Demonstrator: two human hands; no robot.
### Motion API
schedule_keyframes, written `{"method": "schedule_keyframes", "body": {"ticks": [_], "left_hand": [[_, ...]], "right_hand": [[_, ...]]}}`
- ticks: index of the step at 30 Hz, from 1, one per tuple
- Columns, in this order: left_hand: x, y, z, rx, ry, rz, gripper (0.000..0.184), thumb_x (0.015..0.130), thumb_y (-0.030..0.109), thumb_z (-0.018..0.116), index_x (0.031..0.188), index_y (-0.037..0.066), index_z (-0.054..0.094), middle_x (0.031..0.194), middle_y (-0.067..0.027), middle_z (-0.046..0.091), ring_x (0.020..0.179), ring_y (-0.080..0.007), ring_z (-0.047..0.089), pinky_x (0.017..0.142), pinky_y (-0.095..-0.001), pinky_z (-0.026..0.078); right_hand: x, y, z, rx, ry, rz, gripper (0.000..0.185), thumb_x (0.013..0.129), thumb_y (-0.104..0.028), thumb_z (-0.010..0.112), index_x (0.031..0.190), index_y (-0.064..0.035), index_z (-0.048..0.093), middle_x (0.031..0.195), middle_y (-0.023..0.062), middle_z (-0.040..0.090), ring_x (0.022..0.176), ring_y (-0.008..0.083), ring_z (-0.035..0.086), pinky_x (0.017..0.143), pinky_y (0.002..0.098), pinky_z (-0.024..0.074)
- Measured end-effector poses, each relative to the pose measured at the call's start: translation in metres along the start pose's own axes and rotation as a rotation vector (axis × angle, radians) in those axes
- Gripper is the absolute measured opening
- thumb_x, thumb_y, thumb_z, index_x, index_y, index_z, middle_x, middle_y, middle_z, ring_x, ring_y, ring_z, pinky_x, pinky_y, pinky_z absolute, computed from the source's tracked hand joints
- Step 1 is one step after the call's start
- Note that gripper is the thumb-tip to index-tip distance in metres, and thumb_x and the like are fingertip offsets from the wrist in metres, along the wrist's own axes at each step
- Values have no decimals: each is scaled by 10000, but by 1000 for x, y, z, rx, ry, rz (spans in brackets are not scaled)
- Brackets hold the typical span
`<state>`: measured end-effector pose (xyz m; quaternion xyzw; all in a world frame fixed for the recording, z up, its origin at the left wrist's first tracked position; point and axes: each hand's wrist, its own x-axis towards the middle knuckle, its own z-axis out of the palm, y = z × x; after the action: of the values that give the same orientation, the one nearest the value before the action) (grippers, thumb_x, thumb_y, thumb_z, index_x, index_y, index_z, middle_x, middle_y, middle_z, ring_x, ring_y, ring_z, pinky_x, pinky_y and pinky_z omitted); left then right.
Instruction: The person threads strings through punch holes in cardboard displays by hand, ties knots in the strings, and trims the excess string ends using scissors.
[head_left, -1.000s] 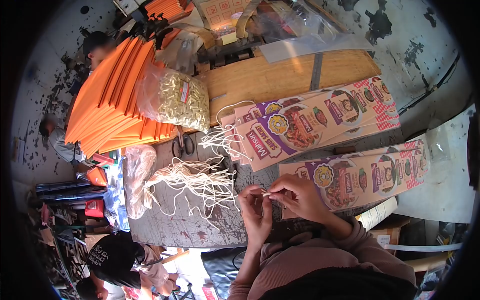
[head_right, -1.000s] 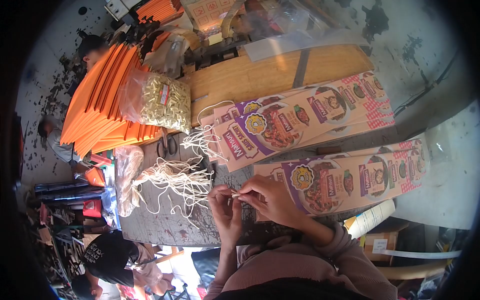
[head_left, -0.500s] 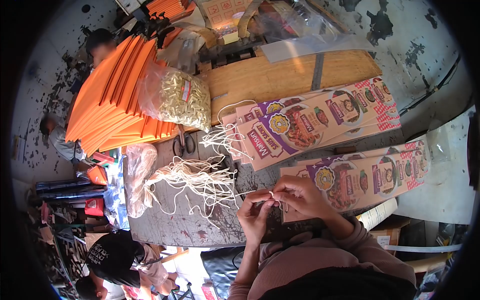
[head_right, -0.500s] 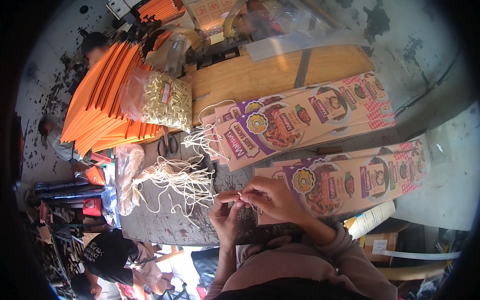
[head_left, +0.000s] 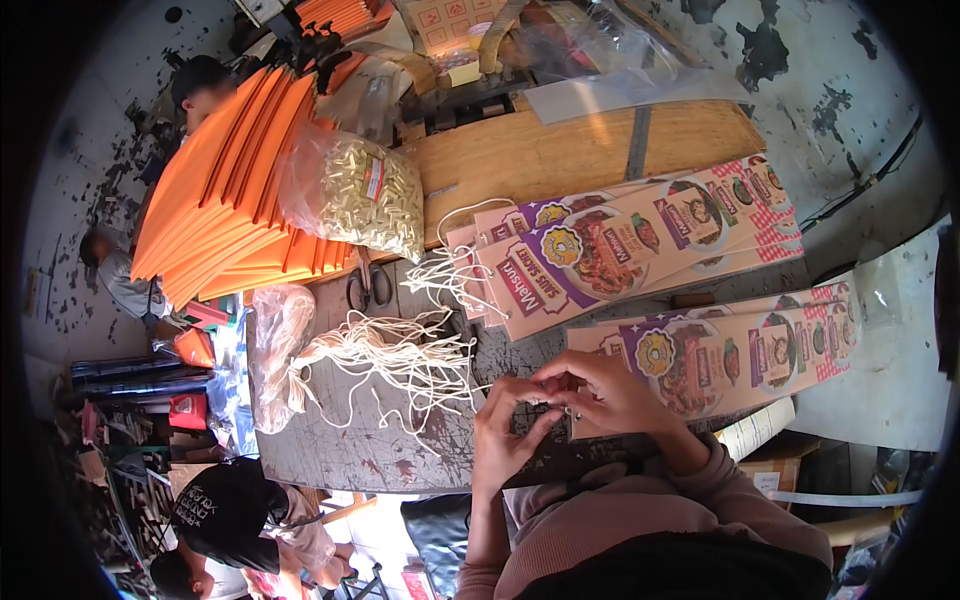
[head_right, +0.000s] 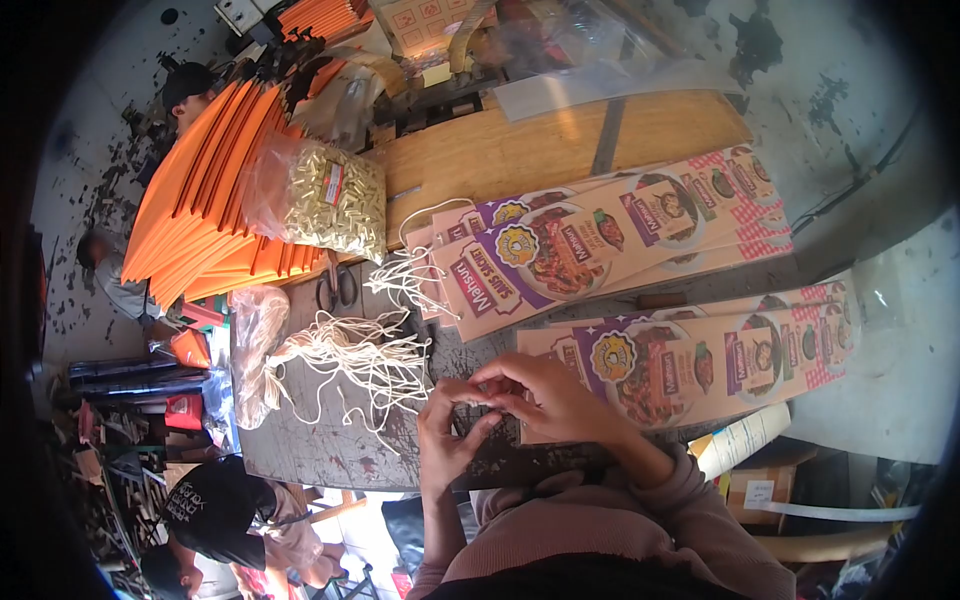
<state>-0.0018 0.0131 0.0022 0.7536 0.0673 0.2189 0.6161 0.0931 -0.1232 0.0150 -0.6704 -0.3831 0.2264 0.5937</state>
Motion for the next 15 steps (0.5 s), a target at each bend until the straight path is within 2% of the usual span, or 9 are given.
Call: {"method": "schedule_keyframes", "body": {"ticks": [1,3,9,10,11,13,15], "left_hand": [[-1,-4,-5,201,-130,57,198,686,-3,703,820,15,559,834,-73,586,707,-150,569,638,-269,465],[-2,-9,-18,216,-145,37,199,668,-2,716,805,34,577,788,-52,585,673,-136,553,589,-255,446],[1,-10,-32,-111,-155,-50,175,679,-24,700,779,10,561,737,-44,573,613,-115,523,578,-233,436],[-2,-7,-26,-205,-108,-141,212,687,-13,699,850,-8,564,764,-64,591,646,-133,562,611,-257,459],[-3,0,-21,-206,-108,-140,212,687,-13,699,850,-8,564,764,-64,591,646,-133,562,611,-257,459],[-5,14,-10,-127,-353,-285,324,710,56,700,972,-29,531,841,-99,605,752,-167,600,666,-287,473],[-15,5,-5,179,-736,-299,404,731,96,671,1058,-51,485,922,-140,600,861,-210,601,713,-319,474]], "right_hand": [[0,0,-1,0,1,0,226,783,-20,594,1004,-43,553,794,71,571,717,150,583,633,275,447],[0,-3,-4,5,-3,17,199,776,-4,595,969,-35,553,804,77,576,724,163,592,634,275,450],[-3,-15,-4,-52,36,-32,140,783,-8,592,912,-42,552,798,74,570,727,180,595,619,277,450],[-3,-16,-6,-54,36,-33,140,783,-8,592,912,-42,552,798,74,570,727,180,595,619,277,450],[-3,-17,-7,-67,42,-55,128,774,-7,601,893,-39,566,796,74,570,721,180,590,616,275,450],[-3,-22,-6,-80,47,-78,116,766,-6,611,874,-36,581,795,73,569,715,180,586,613,272,450],[-3,-29,3,-82,-2,-190,119,765,-14,610,876,-46,582,817,69,563,729,205,585,615,289,460]]}}
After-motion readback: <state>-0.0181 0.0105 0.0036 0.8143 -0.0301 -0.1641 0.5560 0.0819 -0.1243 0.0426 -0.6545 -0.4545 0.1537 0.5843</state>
